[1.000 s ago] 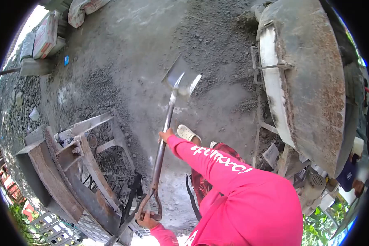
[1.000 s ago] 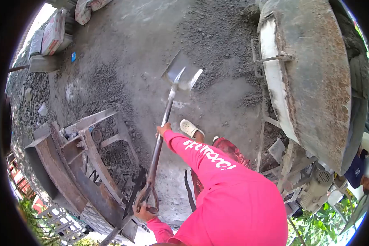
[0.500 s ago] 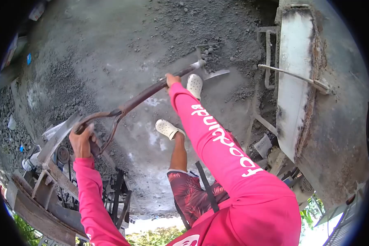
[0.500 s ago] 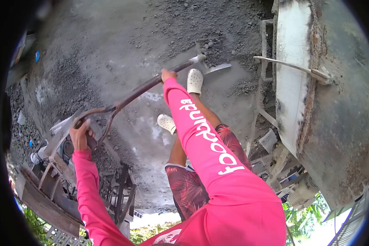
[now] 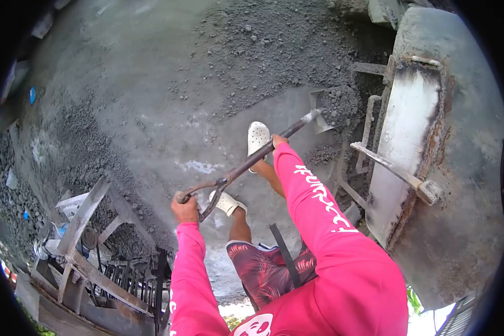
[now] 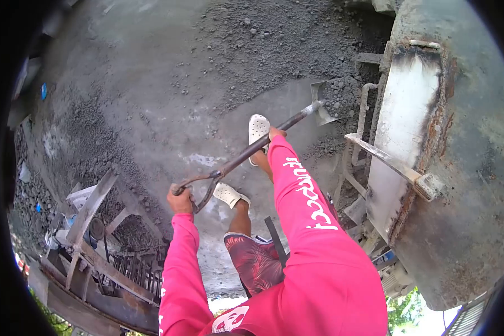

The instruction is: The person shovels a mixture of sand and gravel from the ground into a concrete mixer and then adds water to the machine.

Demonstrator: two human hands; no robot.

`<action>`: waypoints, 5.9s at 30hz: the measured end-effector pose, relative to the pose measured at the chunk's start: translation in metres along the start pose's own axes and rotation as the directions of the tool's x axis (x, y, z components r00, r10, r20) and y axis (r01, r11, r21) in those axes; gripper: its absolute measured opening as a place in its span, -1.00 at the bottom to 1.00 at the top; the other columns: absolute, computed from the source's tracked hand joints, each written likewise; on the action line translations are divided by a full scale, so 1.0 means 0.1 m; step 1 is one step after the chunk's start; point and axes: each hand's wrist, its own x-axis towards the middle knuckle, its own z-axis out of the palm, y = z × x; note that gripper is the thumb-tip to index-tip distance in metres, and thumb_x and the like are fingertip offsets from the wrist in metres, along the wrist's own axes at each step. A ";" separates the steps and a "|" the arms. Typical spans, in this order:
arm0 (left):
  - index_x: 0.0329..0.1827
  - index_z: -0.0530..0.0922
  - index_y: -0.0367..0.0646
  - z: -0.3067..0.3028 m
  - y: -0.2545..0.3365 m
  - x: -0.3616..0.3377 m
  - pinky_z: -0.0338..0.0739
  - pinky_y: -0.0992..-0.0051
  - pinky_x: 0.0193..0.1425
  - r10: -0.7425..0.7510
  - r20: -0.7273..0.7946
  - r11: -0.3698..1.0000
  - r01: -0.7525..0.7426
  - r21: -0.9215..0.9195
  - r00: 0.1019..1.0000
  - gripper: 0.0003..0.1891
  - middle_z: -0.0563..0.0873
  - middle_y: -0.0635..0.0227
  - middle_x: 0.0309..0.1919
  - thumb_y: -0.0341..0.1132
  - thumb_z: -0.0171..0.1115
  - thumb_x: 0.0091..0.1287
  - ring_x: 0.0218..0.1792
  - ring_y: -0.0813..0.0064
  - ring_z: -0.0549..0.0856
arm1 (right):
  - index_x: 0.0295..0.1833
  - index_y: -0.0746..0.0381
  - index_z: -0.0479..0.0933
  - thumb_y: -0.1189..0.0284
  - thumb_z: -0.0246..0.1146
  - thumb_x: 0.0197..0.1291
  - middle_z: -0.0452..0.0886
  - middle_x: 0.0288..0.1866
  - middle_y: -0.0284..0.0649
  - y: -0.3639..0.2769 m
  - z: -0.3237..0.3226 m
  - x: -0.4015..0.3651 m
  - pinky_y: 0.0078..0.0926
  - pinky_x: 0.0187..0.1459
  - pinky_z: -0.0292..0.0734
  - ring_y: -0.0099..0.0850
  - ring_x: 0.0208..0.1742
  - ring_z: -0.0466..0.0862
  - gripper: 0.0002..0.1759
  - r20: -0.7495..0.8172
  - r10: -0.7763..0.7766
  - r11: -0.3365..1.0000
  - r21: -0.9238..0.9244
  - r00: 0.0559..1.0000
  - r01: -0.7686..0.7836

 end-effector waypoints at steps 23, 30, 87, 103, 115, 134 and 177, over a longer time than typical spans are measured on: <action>-0.34 0.52 -0.34 -0.85 1.42 -1.85 0.55 0.47 -0.49 0.328 -0.145 0.798 -0.355 -0.487 0.934 -0.85 0.57 0.22 -0.57 -0.52 0.12 -0.01 -0.62 0.35 0.61 | -0.07 0.29 0.19 0.56 0.14 -0.05 0.43 -0.43 -0.17 -2.93 -1.58 -5.24 -0.47 -0.56 0.46 -0.43 -0.65 0.48 -0.61 0.350 -0.782 0.595 0.668 0.516 0.447; -0.34 0.45 -0.26 -0.54 2.06 -1.88 0.44 0.48 -0.12 0.659 -0.040 0.674 -0.614 -0.410 0.751 -0.85 0.56 0.34 -0.35 -0.50 0.26 0.08 -0.25 0.56 0.53 | -0.21 0.26 0.26 0.57 0.10 -0.05 0.37 -0.65 -0.29 -3.47 -2.63 -5.74 -0.55 -0.76 0.36 -0.53 -0.78 0.39 -0.75 -0.013 -0.889 0.203 0.885 0.458 0.419; -0.48 0.42 -0.30 -0.83 1.03 -1.96 0.42 0.57 -0.63 0.307 -0.263 0.864 -0.384 -0.325 0.915 -0.95 0.50 0.26 -0.68 -0.54 0.09 0.00 -0.69 0.51 0.53 | -0.10 0.32 0.16 0.48 0.21 -0.04 0.45 -0.34 -0.11 -2.44 -1.21 -4.48 -0.45 -0.41 0.50 -0.37 -0.51 0.56 -0.57 0.452 -0.709 0.702 0.384 0.541 0.600; -0.47 0.42 -0.19 -0.80 1.85 -2.47 0.46 0.53 -0.24 0.261 -0.228 0.649 -0.346 -0.677 0.938 -0.87 0.57 0.32 -0.49 -0.61 0.15 0.02 -0.40 0.52 0.57 | 0.00 0.26 0.12 0.52 0.07 0.06 0.41 -0.53 -0.19 -3.04 -2.15 -5.76 -0.40 -0.56 0.54 -0.36 -0.63 0.53 -0.61 0.438 -0.864 0.504 0.730 0.250 0.461; -0.54 0.44 -0.27 -2.09 1.33 -2.41 0.36 0.56 -0.62 -0.217 -0.578 0.970 0.108 -0.218 0.787 -0.86 0.49 0.29 -0.74 -0.45 0.24 -0.10 -0.75 0.53 0.47 | -0.29 0.41 0.32 0.55 0.11 -0.09 0.43 -0.69 -0.09 0.19 0.90 -4.23 -0.35 -0.72 0.46 -0.29 -0.72 0.51 -0.78 0.628 0.074 0.946 -0.291 0.775 0.145; -0.46 0.36 -0.26 0.79 4.63 0.25 0.42 0.42 -0.53 -0.185 0.063 0.575 0.160 -0.802 0.981 -0.91 0.44 0.26 -0.63 -0.54 0.06 -0.04 -0.66 0.46 0.43 | -0.38 0.28 0.34 0.47 0.15 -0.05 0.41 -0.65 -0.21 -4.90 1.78 -3.31 -0.41 -0.66 0.46 -0.36 -0.71 0.48 -0.85 0.530 -0.116 0.975 -0.100 0.840 0.198; -0.52 0.37 -0.27 2.35 6.49 0.94 0.46 0.54 -0.40 0.483 0.646 0.819 -0.044 -0.573 0.591 -0.91 0.51 0.30 -0.62 -0.54 0.11 -0.07 -0.57 0.50 0.52 | -0.17 0.27 0.16 0.54 0.11 0.06 0.34 -0.54 -0.24 -8.30 -1.77 -4.46 -0.49 -0.75 0.40 -0.47 -0.75 0.43 -0.72 -0.249 -0.782 0.181 0.786 0.571 0.591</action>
